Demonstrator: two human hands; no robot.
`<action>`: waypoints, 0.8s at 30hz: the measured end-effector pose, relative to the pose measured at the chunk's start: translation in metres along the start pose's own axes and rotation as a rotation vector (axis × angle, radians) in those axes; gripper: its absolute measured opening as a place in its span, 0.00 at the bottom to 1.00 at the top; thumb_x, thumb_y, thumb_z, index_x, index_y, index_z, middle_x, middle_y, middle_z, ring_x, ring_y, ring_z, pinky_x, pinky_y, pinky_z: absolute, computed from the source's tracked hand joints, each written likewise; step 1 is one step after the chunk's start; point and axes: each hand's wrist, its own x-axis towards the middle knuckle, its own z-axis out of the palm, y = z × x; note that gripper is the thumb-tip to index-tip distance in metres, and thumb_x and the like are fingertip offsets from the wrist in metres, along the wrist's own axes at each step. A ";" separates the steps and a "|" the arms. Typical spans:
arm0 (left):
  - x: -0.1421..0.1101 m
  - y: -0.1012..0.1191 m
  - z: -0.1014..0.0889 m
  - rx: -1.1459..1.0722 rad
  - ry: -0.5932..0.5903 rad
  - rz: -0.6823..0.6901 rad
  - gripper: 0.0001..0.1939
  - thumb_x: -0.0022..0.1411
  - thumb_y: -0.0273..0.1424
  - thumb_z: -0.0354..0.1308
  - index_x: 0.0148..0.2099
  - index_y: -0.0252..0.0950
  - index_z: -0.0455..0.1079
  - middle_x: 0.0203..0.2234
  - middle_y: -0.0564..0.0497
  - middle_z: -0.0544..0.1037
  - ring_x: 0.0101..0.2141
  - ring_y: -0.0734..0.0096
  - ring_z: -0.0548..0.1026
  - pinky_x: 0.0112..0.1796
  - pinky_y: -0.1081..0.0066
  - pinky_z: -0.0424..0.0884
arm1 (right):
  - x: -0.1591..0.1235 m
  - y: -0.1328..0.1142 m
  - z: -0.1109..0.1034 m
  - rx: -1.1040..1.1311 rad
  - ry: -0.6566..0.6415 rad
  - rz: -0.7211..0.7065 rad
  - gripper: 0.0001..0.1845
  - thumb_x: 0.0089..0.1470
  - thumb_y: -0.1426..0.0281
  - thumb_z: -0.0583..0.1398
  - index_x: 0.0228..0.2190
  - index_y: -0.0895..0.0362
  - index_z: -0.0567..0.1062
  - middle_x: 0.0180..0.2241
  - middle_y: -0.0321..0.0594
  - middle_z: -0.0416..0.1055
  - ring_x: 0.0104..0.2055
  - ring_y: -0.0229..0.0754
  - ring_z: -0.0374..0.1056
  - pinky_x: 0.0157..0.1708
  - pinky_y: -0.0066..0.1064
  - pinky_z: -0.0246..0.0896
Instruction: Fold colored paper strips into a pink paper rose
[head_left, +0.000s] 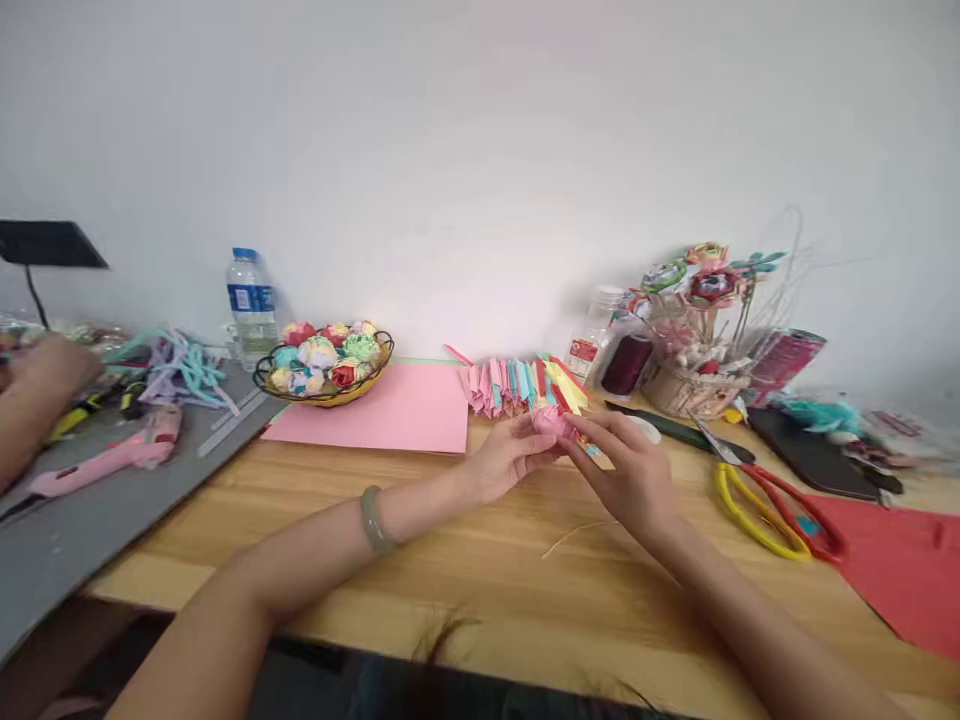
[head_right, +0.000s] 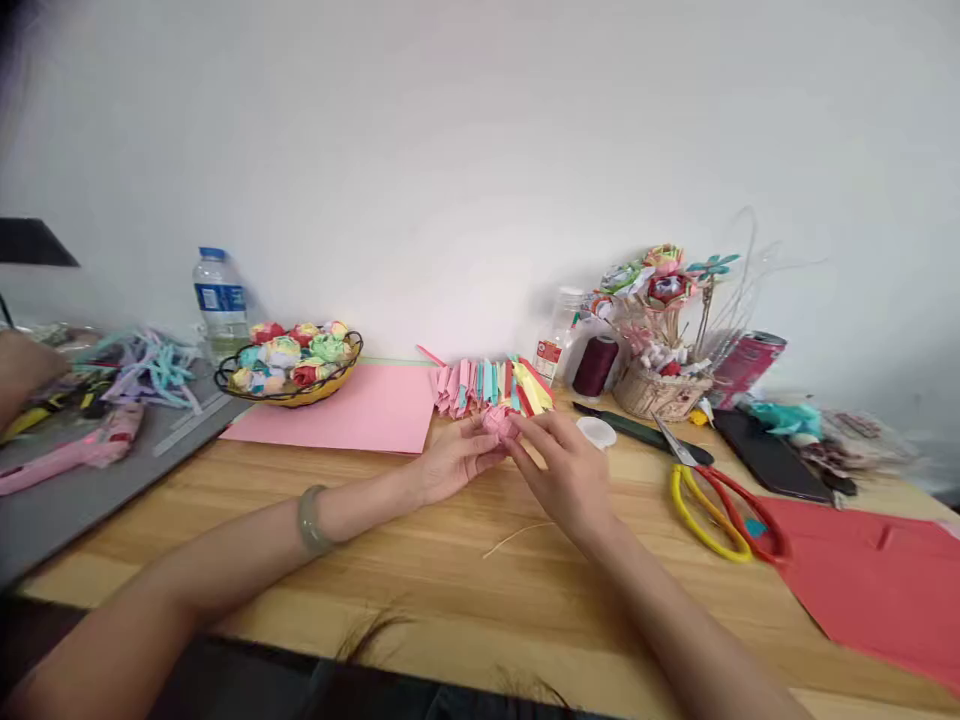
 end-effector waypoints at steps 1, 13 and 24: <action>0.000 0.000 0.000 -0.004 0.017 0.011 0.11 0.49 0.21 0.61 0.38 0.33 0.70 0.31 0.54 0.75 0.33 0.81 0.73 0.39 0.77 0.69 | 0.000 0.000 0.001 -0.027 0.001 -0.019 0.11 0.50 0.71 0.59 0.39 0.57 0.73 0.30 0.41 0.72 0.31 0.39 0.68 0.30 0.28 0.62; 0.000 -0.001 0.003 0.177 0.188 0.038 0.13 0.46 0.29 0.64 0.35 0.32 0.68 0.31 0.51 0.74 0.31 0.78 0.73 0.36 0.73 0.69 | 0.009 -0.005 -0.001 0.335 -0.218 0.281 0.07 0.51 0.66 0.57 0.27 0.56 0.70 0.26 0.39 0.68 0.27 0.38 0.64 0.24 0.27 0.59; -0.001 -0.001 0.004 0.407 0.257 0.042 0.26 0.43 0.33 0.66 0.45 0.36 0.66 0.35 0.49 0.73 0.26 0.75 0.74 0.30 0.73 0.68 | 0.013 -0.005 -0.003 0.484 -0.388 0.527 0.14 0.50 0.61 0.56 0.26 0.59 0.74 0.24 0.41 0.73 0.25 0.39 0.64 0.24 0.29 0.57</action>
